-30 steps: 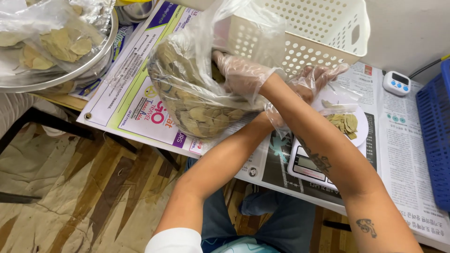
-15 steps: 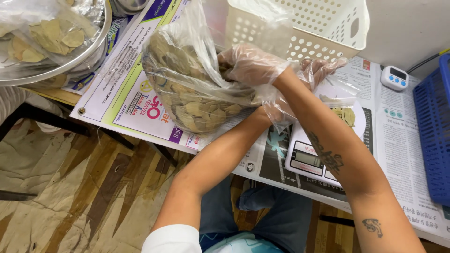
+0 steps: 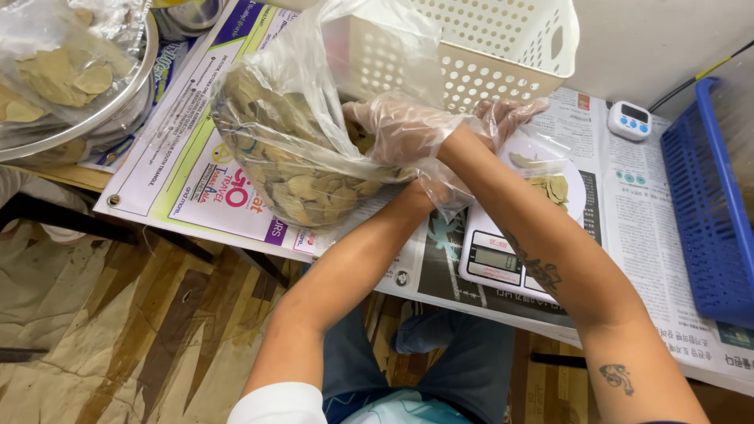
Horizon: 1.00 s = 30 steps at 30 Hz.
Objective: Weigh dried leaves on a digital scale and place them into plastic bags for packaging.
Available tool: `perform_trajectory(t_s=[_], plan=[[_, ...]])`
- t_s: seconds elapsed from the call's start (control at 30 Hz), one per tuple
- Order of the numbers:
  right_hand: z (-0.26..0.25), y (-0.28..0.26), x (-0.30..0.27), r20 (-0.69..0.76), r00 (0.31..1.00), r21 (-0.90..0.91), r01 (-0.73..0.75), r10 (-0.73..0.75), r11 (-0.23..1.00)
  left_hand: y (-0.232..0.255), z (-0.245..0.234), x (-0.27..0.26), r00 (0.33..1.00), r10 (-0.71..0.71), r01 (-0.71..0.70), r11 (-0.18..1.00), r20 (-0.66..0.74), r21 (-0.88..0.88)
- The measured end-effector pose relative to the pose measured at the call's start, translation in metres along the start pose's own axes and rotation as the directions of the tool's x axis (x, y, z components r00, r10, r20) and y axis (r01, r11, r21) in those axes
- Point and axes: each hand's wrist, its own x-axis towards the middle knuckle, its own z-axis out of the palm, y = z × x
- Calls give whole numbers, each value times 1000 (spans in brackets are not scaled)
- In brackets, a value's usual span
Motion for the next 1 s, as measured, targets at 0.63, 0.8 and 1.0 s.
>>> perform_trajectory(t_s=[0.63,0.8,1.0], plan=[[-30,22,-5,-69,993,624,122,-101,772,-72,60,95,957,-264,287,923,121,-257],[-29,27,-8,-214,972,550,202,-97,810,-229,109,119,935,-312,350,887,167,-302],[-14,18,-7,-30,999,259,-5,13,966,-51,71,105,297,37,851,444,954,-282]])
